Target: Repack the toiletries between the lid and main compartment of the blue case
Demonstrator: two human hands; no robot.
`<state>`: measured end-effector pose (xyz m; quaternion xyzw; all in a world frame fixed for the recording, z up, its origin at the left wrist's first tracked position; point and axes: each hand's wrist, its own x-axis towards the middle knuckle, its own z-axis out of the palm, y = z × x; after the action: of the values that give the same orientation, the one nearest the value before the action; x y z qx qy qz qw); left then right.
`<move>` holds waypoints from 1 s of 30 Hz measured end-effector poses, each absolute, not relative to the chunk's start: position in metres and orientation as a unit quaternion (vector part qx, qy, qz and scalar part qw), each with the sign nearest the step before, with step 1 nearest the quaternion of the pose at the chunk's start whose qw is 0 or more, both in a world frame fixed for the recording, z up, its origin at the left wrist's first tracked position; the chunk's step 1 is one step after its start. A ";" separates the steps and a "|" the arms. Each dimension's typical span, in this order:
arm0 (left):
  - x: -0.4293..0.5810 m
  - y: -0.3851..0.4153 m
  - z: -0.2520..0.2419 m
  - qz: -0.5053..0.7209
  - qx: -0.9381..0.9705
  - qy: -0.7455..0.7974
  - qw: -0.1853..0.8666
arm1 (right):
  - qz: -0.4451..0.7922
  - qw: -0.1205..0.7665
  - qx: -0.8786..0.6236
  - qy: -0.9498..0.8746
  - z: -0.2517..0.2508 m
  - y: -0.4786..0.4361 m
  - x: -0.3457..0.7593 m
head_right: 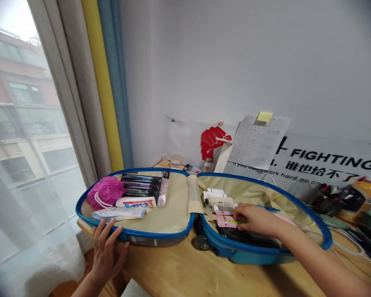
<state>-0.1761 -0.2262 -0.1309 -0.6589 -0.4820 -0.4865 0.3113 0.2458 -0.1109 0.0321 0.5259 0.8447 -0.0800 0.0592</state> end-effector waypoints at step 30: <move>-0.172 -0.227 -0.127 -0.488 -0.656 -0.485 0.311 | -0.085 -0.086 0.533 0.837 0.049 -0.104 0.240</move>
<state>-0.1723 -0.2268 -0.1275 -0.6561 -0.4847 -0.4876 0.3112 0.2395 -0.1043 0.0488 0.5333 0.8372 -0.0851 -0.0859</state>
